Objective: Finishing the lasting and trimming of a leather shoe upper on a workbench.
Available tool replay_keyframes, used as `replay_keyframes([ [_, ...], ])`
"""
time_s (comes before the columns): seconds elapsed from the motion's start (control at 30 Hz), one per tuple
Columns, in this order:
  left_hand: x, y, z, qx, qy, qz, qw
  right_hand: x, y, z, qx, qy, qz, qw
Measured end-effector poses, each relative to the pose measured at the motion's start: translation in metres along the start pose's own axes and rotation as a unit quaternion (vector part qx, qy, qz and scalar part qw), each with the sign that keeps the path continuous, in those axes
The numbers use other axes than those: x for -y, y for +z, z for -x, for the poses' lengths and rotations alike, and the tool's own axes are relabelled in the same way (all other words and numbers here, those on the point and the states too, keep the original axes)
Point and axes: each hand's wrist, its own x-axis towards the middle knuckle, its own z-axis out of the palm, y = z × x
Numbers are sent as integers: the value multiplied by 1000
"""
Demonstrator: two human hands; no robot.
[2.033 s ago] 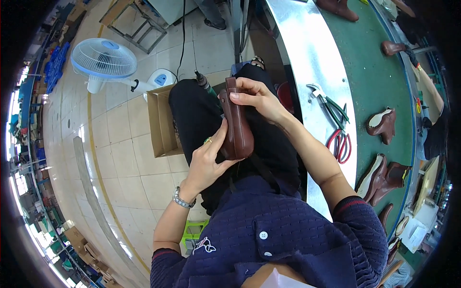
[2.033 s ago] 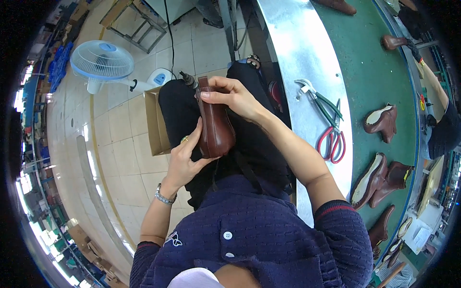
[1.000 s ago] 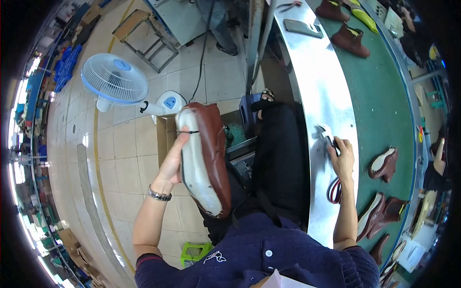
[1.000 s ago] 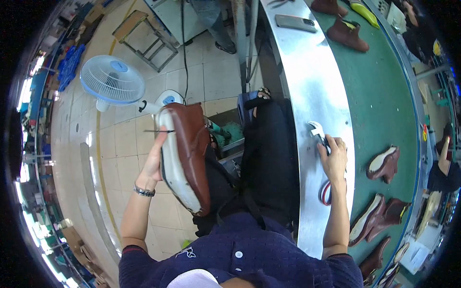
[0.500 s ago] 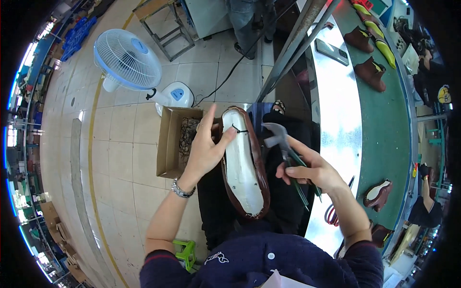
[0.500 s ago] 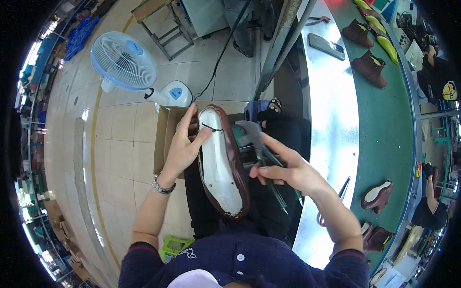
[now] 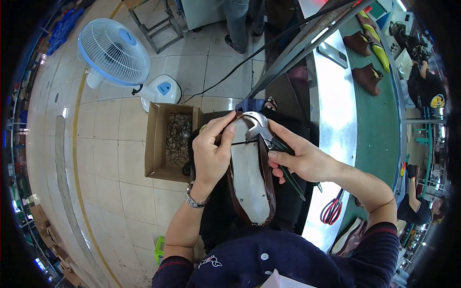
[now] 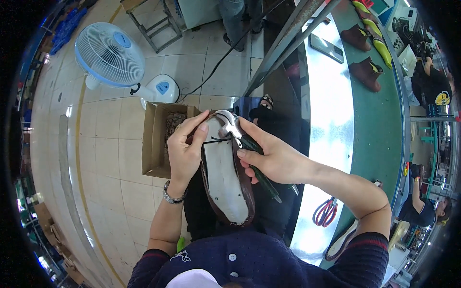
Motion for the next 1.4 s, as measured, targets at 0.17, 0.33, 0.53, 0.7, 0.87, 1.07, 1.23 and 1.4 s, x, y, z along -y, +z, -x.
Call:
replay_keyframes([
  [0.17, -4, 2, 1, -14, -27, 75, 997, -24, 6, -4, -48, -86, 117, 988],
  [0.33, 2, -4, -2, 14, 48, -4, 999, -30, 9, -4, -87, -109, 183, 973],
  [0.53, 8, -14, -5, 58, 131, -50, 988, -5, -7, 4, -60, -88, 302, 947],
  [0.7, 6, -18, -8, 91, 153, -98, 979, 6, -3, 7, -93, -125, 568, 808],
  [0.87, 14, -23, -9, 93, 179, -115, 973, 46, 7, 19, -81, -66, 516, 850],
  [1.07, 15, -18, -11, 81, 226, -109, 965, 9, 19, -11, -256, -196, 474, 819],
  [1.23, 14, -22, -12, 67, 208, -138, 966, 30, 16, 1, -205, -216, 578, 760],
  [1.4, 16, -18, -11, 67, 231, -115, 964, -8, 20, -22, -253, -210, 537, 776],
])
